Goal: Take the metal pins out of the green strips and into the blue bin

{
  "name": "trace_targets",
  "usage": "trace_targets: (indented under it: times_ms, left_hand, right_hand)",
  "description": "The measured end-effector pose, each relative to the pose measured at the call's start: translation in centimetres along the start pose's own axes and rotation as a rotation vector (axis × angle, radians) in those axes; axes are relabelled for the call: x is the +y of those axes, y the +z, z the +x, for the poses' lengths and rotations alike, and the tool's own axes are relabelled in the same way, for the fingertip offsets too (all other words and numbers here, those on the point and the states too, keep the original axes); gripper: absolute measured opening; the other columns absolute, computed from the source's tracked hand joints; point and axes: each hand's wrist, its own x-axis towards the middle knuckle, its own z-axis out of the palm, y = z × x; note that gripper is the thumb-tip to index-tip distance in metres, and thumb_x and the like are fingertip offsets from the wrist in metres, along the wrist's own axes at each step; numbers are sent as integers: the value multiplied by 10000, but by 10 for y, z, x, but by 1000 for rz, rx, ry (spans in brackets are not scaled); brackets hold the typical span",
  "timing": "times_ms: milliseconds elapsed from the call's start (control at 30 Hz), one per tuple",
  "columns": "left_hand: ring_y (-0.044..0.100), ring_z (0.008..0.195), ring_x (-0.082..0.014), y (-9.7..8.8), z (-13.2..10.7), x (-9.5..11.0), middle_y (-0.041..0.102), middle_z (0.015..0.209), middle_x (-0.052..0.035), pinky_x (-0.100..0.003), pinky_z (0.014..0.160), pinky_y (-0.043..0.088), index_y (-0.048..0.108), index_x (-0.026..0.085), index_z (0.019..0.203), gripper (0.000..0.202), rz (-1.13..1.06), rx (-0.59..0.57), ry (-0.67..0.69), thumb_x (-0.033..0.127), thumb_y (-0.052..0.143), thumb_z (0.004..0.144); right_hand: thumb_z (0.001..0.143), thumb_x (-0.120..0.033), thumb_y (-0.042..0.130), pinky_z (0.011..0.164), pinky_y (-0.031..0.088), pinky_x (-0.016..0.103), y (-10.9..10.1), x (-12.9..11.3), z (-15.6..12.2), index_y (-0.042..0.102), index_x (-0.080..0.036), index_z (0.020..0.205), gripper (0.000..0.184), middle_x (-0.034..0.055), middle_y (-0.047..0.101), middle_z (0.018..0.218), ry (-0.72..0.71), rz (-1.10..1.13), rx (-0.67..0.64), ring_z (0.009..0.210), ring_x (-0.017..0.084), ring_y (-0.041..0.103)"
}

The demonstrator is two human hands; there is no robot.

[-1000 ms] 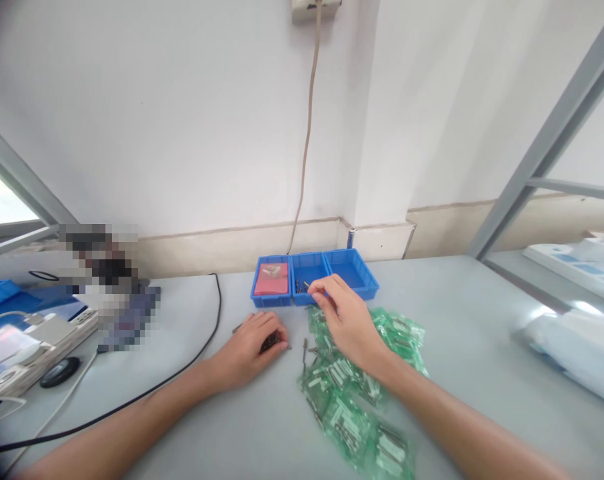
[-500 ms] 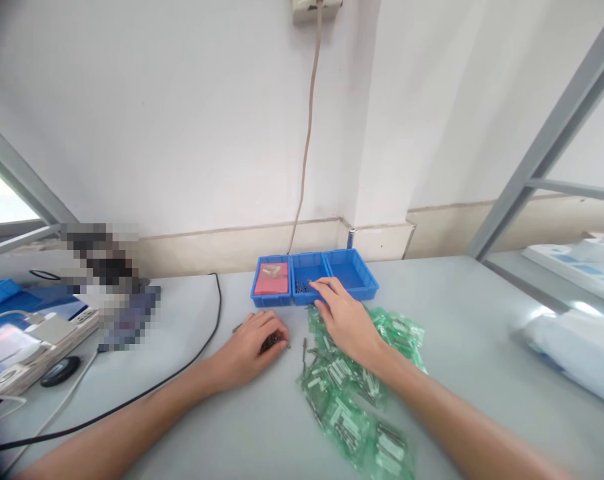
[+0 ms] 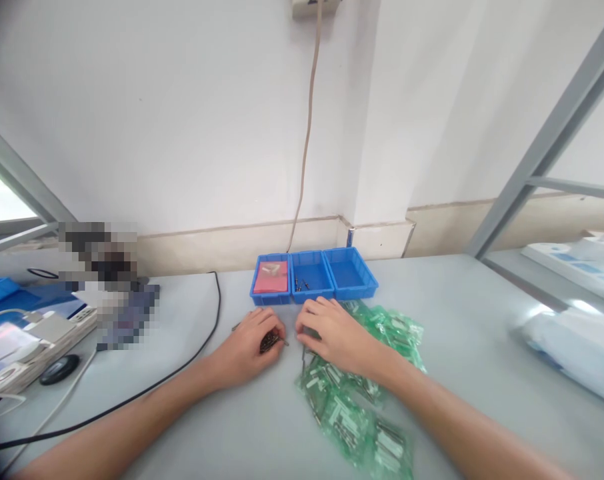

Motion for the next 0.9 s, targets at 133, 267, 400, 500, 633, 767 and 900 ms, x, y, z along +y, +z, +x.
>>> trace_targets:
  times_ms: [133,267,400,500,633,767,900]
  left_hand:
    - [562,974,-223,1,1,-2,640,1030,-23,-363,877,427,585,220,1010,80,-6,5,-2,157,628,985]
    - [561,969,-227,1,1,-3,640,1020,-25,-365,872,424,594,224,1022,53,-3,-3,0,185,628,1011]
    - [563,985,-224,1,1,-3,643,1034,-22,-365,880,423,599,226,1037,41,-8,-10,1,199,627,1025]
    - [561,980,-223,0,0,-3,645,1037,-22,-362,876,425,606,227,1042,28,-5,-15,2,210,624,1031]
    - [565,990,-223,1,0,-3,650,1050,-25,-358,879,428,614,226,1041,20,2,-10,-2,212,624,1030]
    - [564,987,-222,1,0,-2,657,1063,-25,-361,881,428,613,224,1045,22,2,-10,4,211,623,1031]
    - [565,986,-224,0,1,-2,659,1052,-28,-364,886,432,612,222,1033,21,-5,-9,11,203,620,1031]
  right_hand:
    - [1026,-387,682,925,387,420,-8,-4,-2,655,-238,943,172,16,697,996,26,18,-82,972,251,604]
    - [1016,-458,692,886,370,400,-10,-3,-2,626,-238,900,258,1,689,925,31,39,-142,933,251,584]
    - [1089,-370,578,887,364,390,-7,0,-2,618,-240,941,201,13,685,971,28,62,-140,960,249,584]
    - [1117,-298,492,894,362,391,-4,0,-2,611,-237,971,198,25,663,992,26,29,-106,956,241,581]
    - [1111,-271,480,896,363,389,-2,0,-3,616,-235,972,198,27,639,993,12,-6,-99,954,233,575]
    - [1100,-221,471,905,371,396,-2,-3,-3,617,-241,991,183,27,637,1011,-8,5,-96,963,231,579]
    - [1077,-166,469,890,384,396,-2,-5,-3,590,-242,1002,161,35,645,1010,-9,14,-81,960,239,572]
